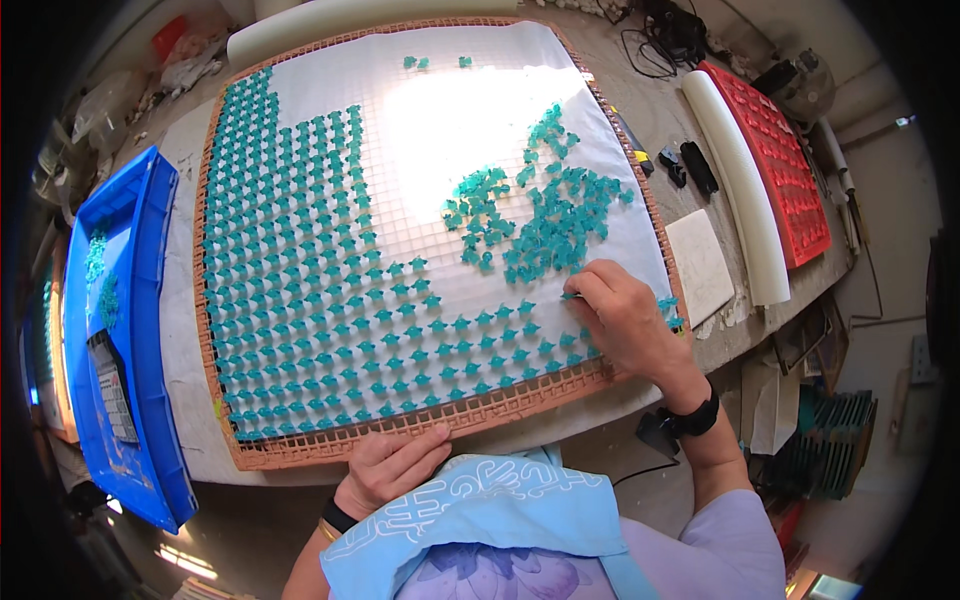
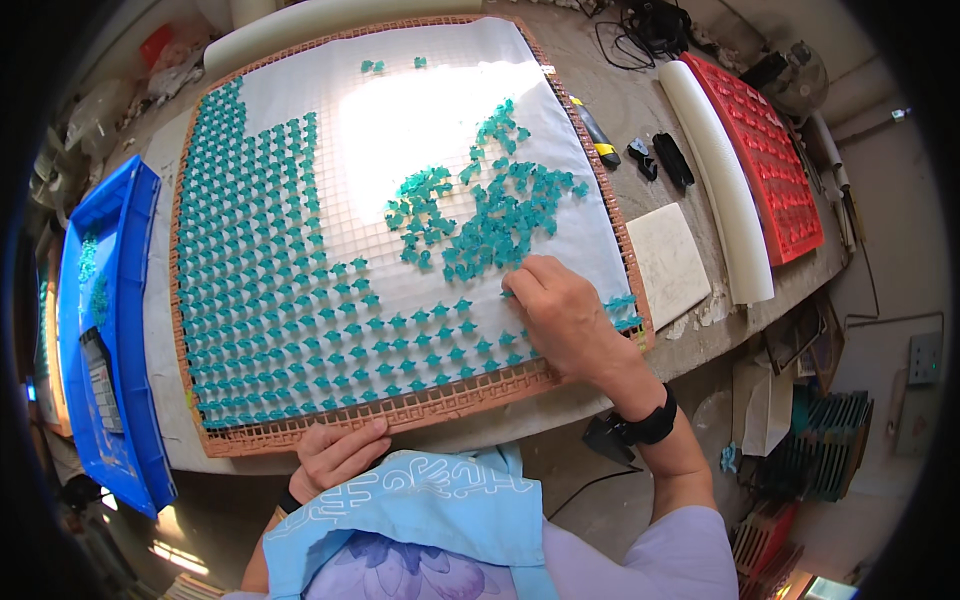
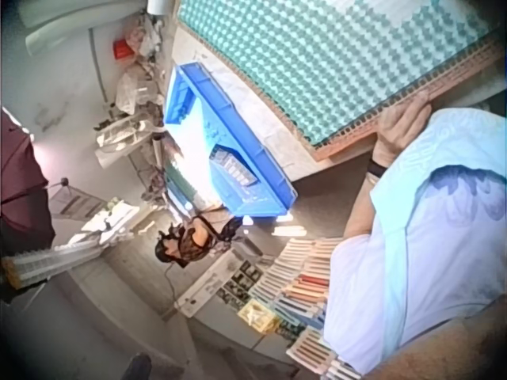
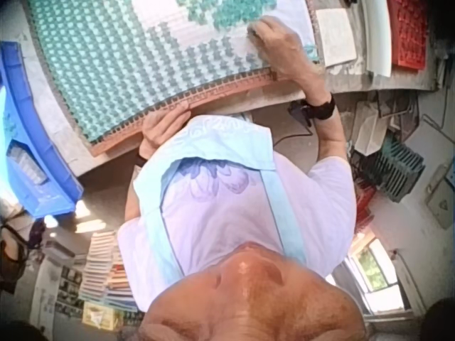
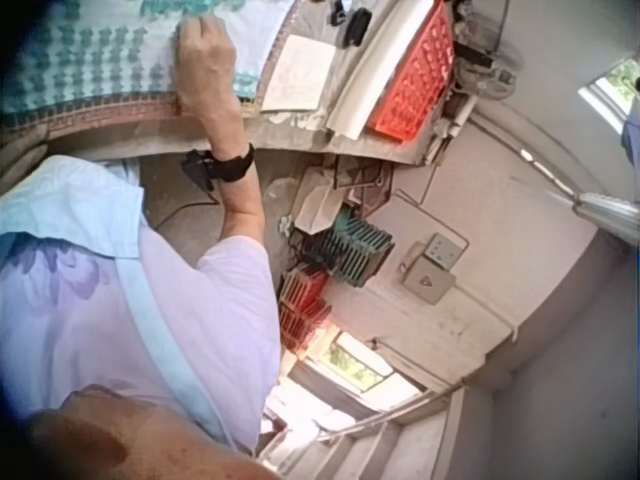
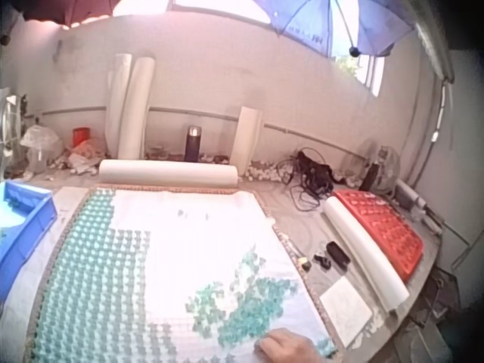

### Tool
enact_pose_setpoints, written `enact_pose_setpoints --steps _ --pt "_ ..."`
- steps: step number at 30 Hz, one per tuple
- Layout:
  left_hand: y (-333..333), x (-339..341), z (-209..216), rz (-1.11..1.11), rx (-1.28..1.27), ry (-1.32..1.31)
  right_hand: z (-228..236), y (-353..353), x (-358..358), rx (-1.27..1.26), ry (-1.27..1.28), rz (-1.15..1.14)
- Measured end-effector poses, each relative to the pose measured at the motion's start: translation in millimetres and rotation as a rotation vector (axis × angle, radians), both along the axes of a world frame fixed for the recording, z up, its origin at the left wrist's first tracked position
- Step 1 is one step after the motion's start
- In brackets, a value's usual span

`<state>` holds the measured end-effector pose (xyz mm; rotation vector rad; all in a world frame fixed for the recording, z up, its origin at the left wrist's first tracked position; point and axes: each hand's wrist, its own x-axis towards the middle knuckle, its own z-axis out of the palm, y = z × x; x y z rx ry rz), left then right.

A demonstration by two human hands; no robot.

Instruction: Arranging small green plastic parts into a grid tray.

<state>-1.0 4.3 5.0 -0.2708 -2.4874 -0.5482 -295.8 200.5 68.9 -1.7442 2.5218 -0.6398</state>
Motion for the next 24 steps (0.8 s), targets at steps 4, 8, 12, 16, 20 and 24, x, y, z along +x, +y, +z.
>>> enact_pose_setpoints --steps 4,8,12,16,20,24 --pt "-1.0 0.0 -0.4 0.001 -0.016 0.016 5.6 3.0 0.6 0.011 -0.060 -0.049" --pt "-1.4 -1.2 0.4 0.001 -0.025 0.019 4.3 8.1 5.0 -0.068 -0.296 -0.034" --pt "-0.4 -0.6 -0.1 0.008 -0.013 0.023 2.8 6.9 7.3 -0.064 -0.309 -0.007" --pt "-0.1 -0.1 -0.8 0.012 -0.014 0.033 1.2 6.9 8.2 -0.034 -0.301 -0.013" --pt "-0.3 -0.2 1.1 0.007 -0.010 0.014 1.0 6.0 8.8 -0.043 -0.301 0.004" --pt "-0.1 -0.6 1.0 0.010 -0.002 0.009 -1.1 5.3 9.2 -0.040 -0.293 0.012"
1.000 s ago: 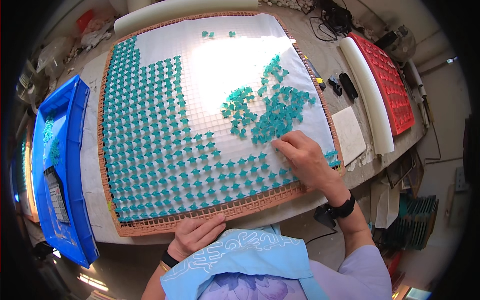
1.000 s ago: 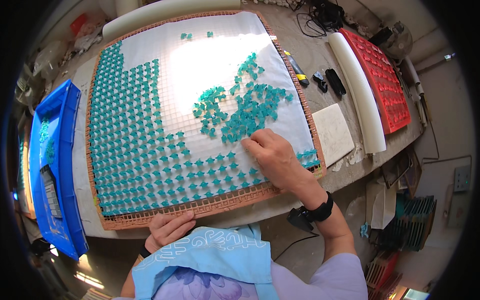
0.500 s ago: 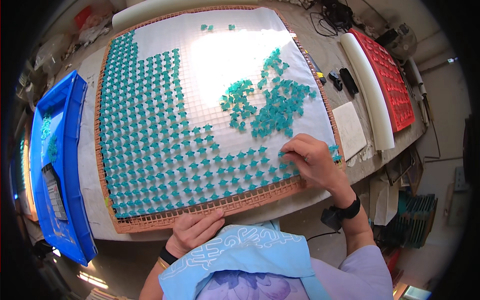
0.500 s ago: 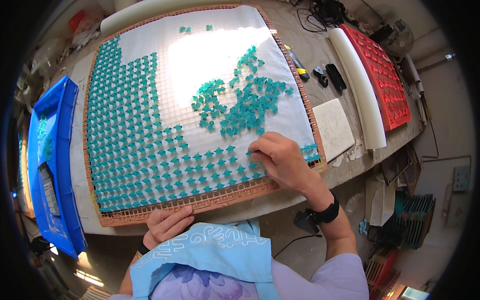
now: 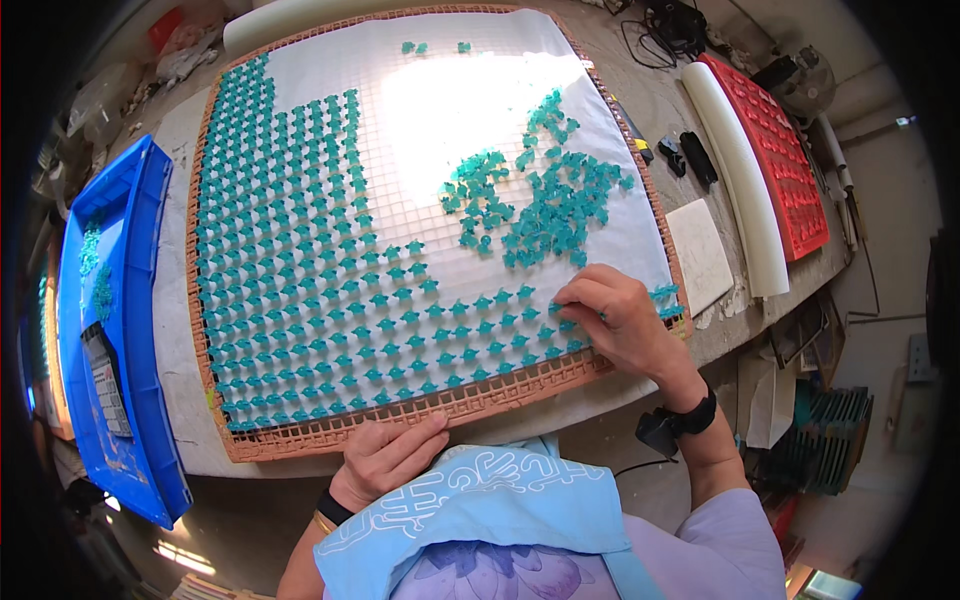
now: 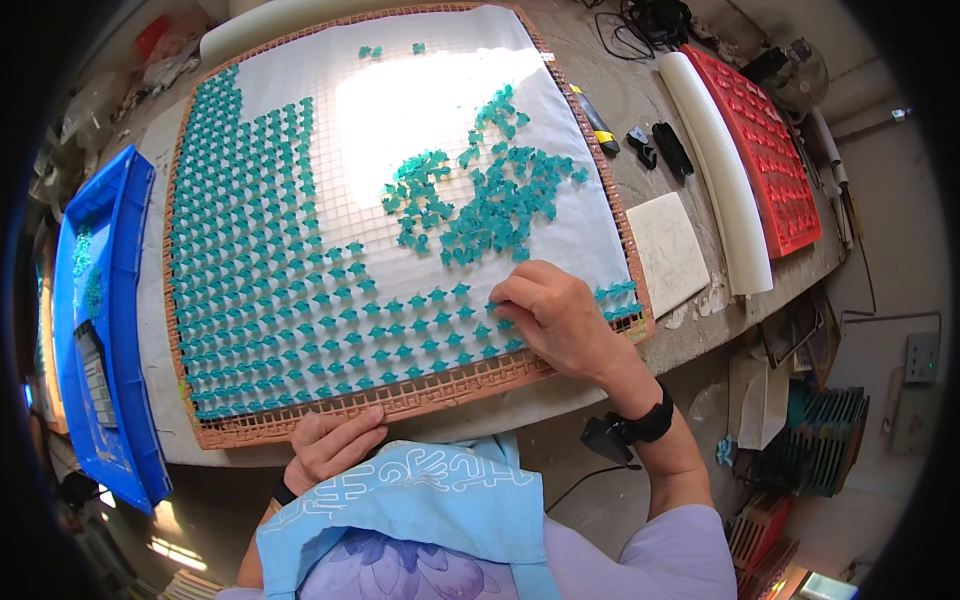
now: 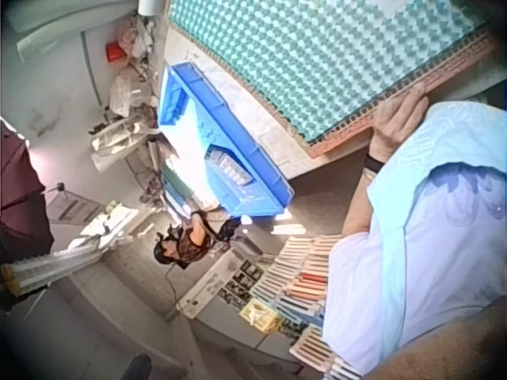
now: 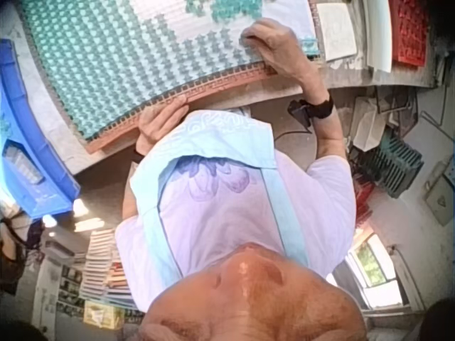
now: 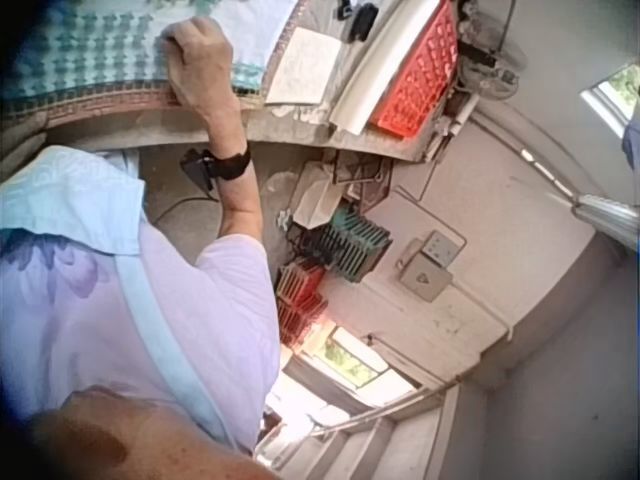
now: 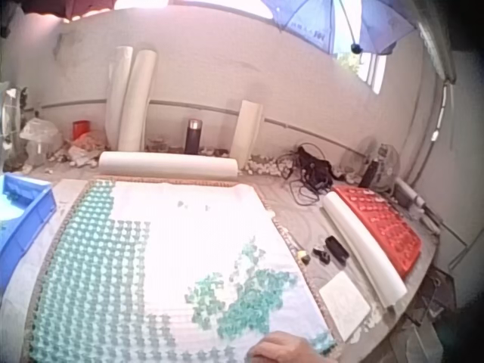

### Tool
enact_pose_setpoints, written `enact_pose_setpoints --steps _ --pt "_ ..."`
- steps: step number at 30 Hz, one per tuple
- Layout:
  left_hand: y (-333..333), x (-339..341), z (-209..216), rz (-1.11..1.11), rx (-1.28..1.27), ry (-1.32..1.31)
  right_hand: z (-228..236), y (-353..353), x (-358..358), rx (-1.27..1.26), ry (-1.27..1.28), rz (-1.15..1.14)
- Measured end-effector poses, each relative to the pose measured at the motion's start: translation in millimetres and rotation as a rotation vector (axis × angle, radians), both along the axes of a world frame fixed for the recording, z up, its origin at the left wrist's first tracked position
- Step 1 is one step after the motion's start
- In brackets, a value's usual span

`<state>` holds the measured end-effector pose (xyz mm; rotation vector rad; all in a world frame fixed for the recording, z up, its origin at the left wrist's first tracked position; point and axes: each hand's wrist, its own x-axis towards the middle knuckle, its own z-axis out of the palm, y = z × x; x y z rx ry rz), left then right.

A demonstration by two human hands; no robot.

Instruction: Arranging small green plastic parts into a grid tray.

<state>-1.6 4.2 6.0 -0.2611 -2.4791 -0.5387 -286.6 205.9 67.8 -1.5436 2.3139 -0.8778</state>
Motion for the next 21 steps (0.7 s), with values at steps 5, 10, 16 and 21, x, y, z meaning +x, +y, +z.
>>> enact_pose_setpoints --steps 5,10,16,21 --pt "-1.0 1.5 -1.4 0.003 -0.011 0.007 11.0 -3.2 -0.3 0.031 -0.131 -0.073" --pt "-0.1 -1.0 -2.4 -0.011 -0.011 0.033 -1.5 -0.7 -23.8 -0.040 0.128 -0.228" --pt "-0.3 -1.8 -0.3 -0.008 -0.006 0.022 -4.3 -5.0 -20.5 0.049 0.252 -0.199" --pt "-0.1 -1.2 0.1 -0.013 -0.003 0.020 -3.1 -2.7 -20.7 0.001 0.224 -0.120"
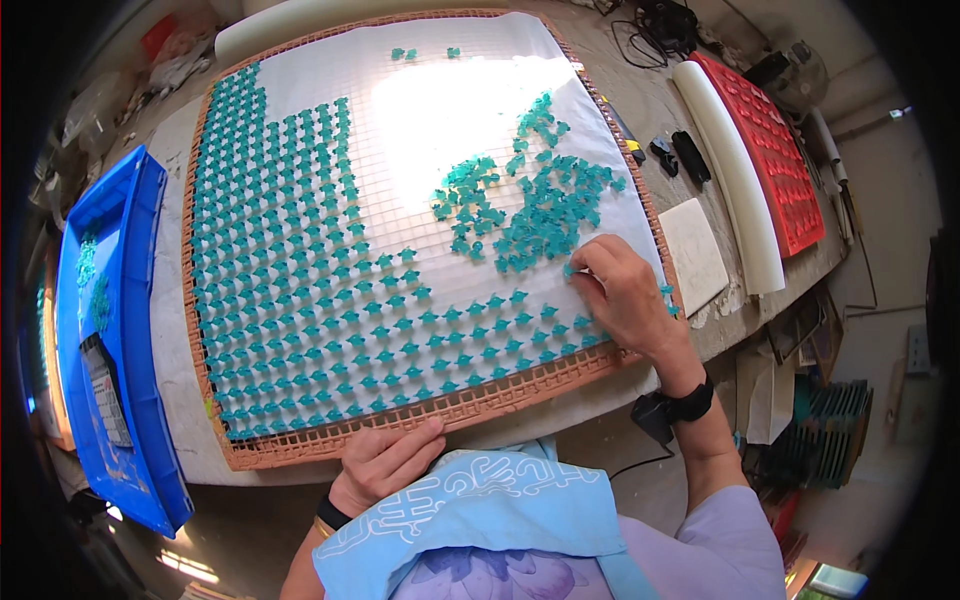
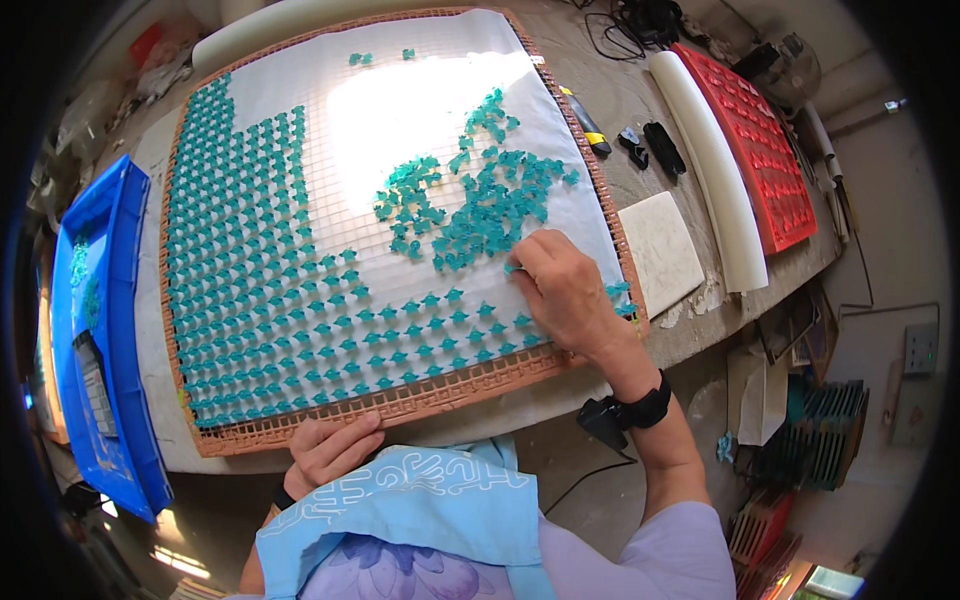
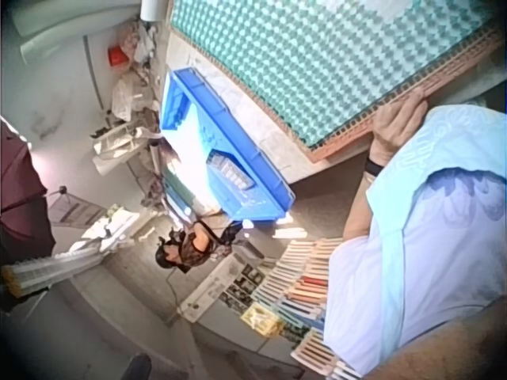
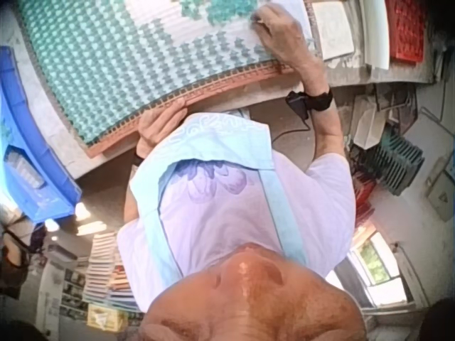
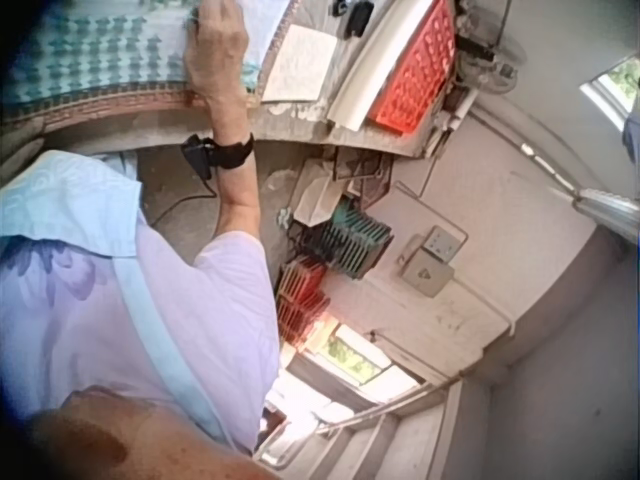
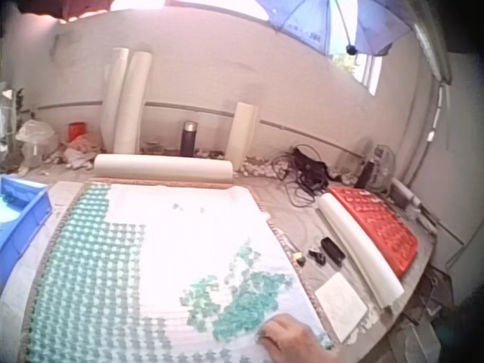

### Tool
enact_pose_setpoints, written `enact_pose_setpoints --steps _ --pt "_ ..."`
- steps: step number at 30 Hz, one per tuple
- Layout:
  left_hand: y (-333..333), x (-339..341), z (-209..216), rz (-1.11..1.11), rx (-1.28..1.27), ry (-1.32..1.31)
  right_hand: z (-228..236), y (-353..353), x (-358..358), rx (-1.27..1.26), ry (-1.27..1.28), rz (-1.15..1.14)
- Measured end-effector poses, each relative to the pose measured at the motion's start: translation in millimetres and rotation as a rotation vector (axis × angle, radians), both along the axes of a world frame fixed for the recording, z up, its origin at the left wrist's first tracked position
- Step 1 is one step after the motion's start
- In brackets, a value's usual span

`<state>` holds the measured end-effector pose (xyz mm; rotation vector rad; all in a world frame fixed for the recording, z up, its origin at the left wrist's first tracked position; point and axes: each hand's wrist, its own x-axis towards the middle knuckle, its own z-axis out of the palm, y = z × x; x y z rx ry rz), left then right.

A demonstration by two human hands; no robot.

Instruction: Arranging small green plastic parts into a grid tray.

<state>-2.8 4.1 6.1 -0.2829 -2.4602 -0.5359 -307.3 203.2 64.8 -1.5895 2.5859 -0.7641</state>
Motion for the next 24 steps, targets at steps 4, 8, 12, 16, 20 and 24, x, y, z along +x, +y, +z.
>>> enact_pose_setpoints --steps 4,8,12,16,20,24 --pt "0.1 0.7 -1.4 0.009 -0.001 -0.007 3.2 1.0 1.3 0.009 0.010 0.010" --pt "0.6 -0.6 -0.1 0.005 -0.008 -0.019 16.4 5.1 6.3 0.020 -0.196 -0.046" --pt "0.3 -1.1 0.1 0.009 0.004 0.003 14.4 3.9 2.6 0.136 -0.281 -0.034" --pt "-0.1 -1.5 0.3 0.006 -0.007 0.003 9.3 5.3 -3.2 0.155 -0.145 -0.052" --pt "0.5 -0.9 2.2 0.014 -0.010 -0.012 10.7 9.8 -4.6 0.074 -0.137 -0.009" --pt "-0.2 0.7 -0.6 0.008 -0.029 -0.001 9.3 11.6 -4.2 0.040 -0.092 0.064"
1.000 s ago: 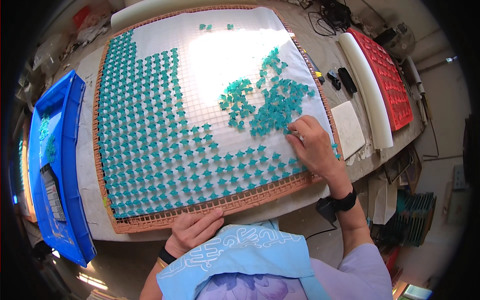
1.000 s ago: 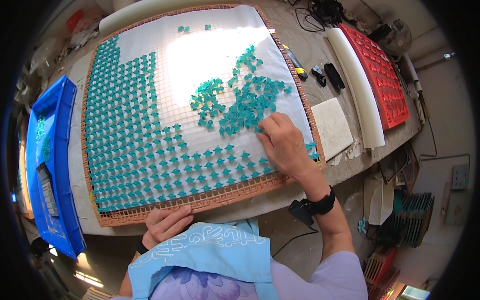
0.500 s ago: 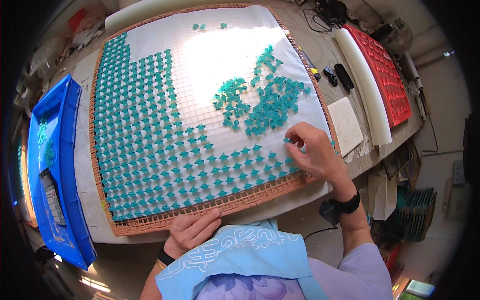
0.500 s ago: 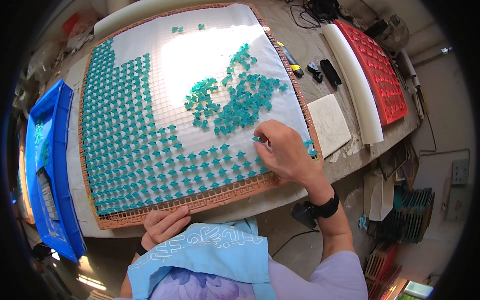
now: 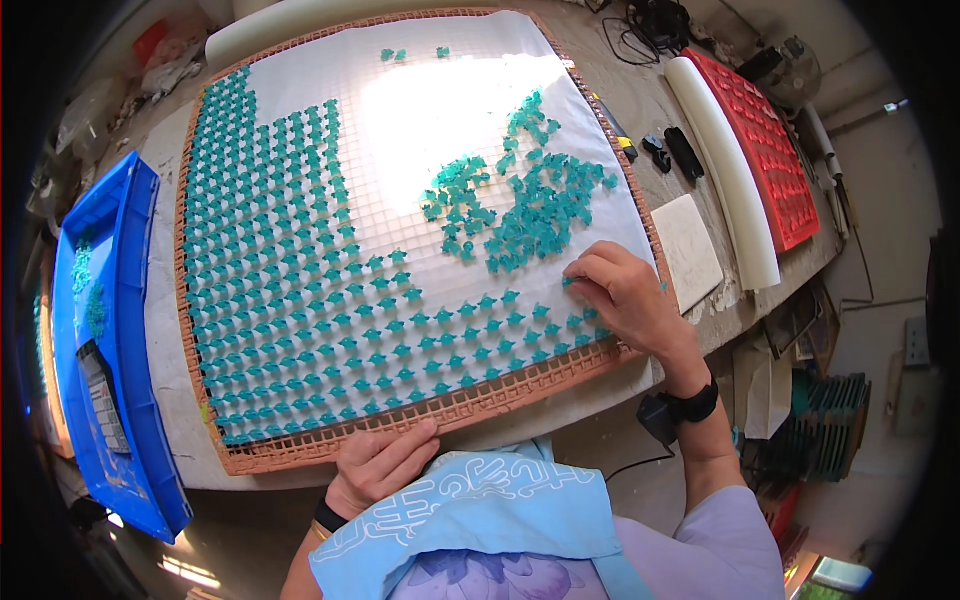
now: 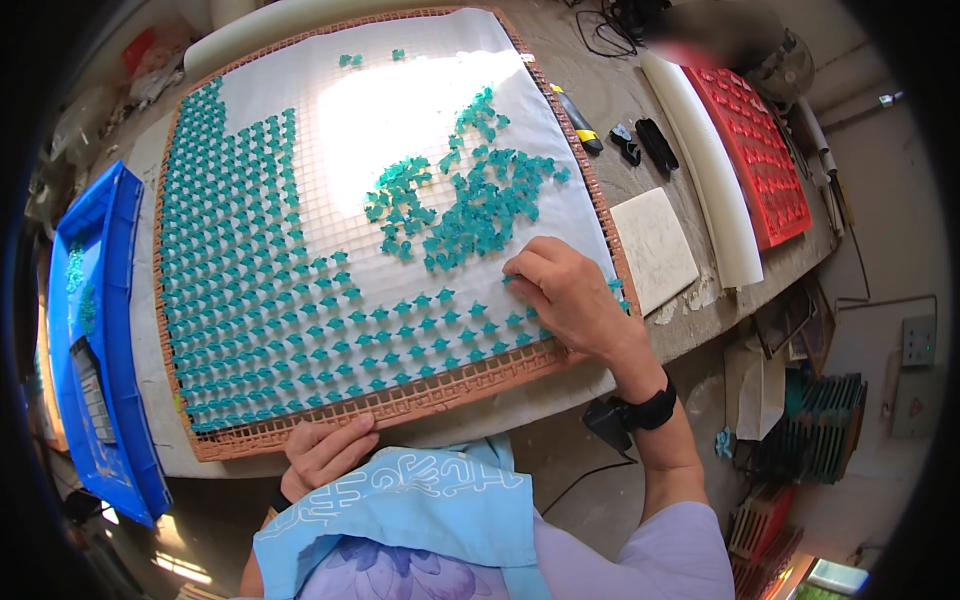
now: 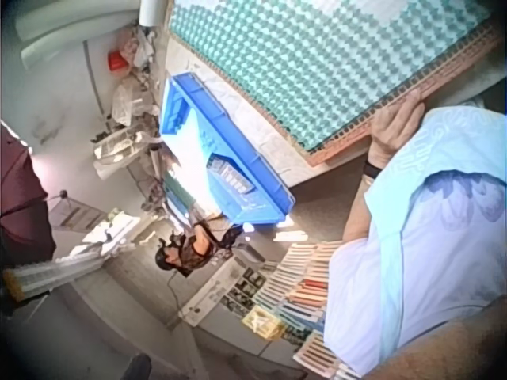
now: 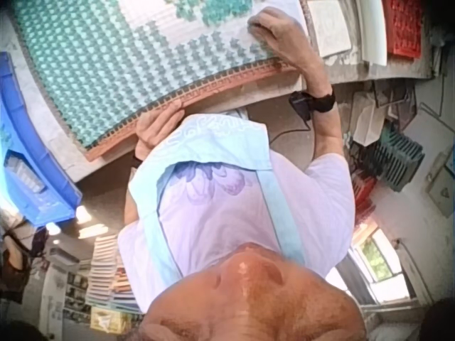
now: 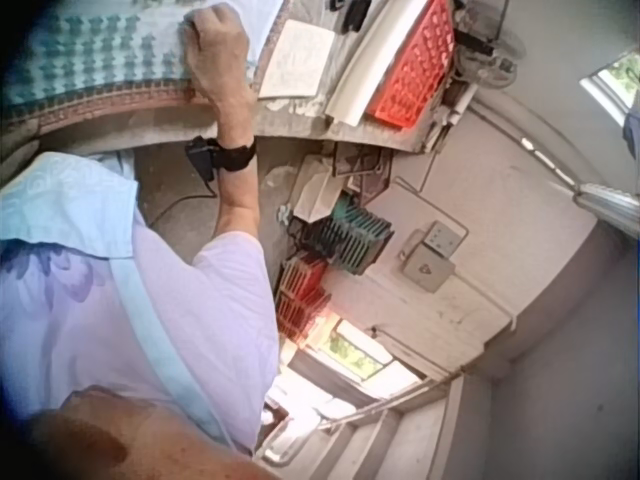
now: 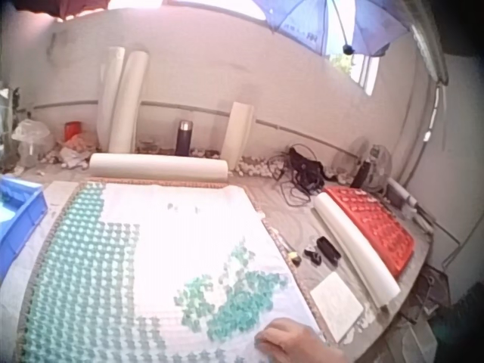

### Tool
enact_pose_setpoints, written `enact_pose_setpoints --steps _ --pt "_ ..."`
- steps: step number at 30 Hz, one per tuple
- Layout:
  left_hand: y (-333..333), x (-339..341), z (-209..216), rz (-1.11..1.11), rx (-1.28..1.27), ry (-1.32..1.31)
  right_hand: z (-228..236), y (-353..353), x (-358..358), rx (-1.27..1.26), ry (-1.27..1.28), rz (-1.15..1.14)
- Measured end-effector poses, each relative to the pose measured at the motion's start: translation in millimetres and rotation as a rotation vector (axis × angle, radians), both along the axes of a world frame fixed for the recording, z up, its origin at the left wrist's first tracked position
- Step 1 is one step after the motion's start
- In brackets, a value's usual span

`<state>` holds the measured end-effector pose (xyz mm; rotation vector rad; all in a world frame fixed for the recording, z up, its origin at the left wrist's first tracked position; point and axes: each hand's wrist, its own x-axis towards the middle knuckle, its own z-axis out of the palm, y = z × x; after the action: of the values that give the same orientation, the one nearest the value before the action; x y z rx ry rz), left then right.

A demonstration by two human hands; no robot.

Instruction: Arranging small green plastic parts into a grid tray.

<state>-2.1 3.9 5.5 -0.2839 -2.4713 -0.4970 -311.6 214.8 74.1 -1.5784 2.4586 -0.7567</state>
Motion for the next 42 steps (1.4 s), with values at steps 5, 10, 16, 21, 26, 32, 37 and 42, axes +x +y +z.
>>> enact_pose_setpoints --steps 5,10,16,21,26,32,37,42 --pt "-0.6 -1.9 0.8 -0.002 0.000 0.005 -1.3 2.1 1.1 -0.012 0.005 0.016" --pt "0.1 -2.2 0.9 0.000 0.016 0.012 1.0 4.7 8.2 0.004 -0.119 0.050" --pt "-0.5 -1.0 -0.5 0.001 0.014 0.004 -1.4 3.8 9.8 -0.014 -0.129 0.040" --pt "-0.3 -0.6 -1.2 0.002 0.020 0.010 -1.5 2.8 9.9 0.015 -0.106 0.054" --pt "-0.6 -0.2 -0.1 0.007 0.015 0.002 5.9 -7.2 5.5 -0.039 -0.116 -0.040" --pt "-0.9 -0.4 -1.1 -0.006 0.016 0.007 -7.3 -20.7 -12.5 -0.072 0.150 -0.088" --pt "0.2 -1.2 0.5 -0.002 0.028 -0.004 -12.4 -14.5 -14.6 -0.041 0.074 -0.117" --pt "0.3 -2.1 3.6 -0.001 0.038 -0.019 -2.8 0.6 -9.5 -0.030 -0.038 -0.169"
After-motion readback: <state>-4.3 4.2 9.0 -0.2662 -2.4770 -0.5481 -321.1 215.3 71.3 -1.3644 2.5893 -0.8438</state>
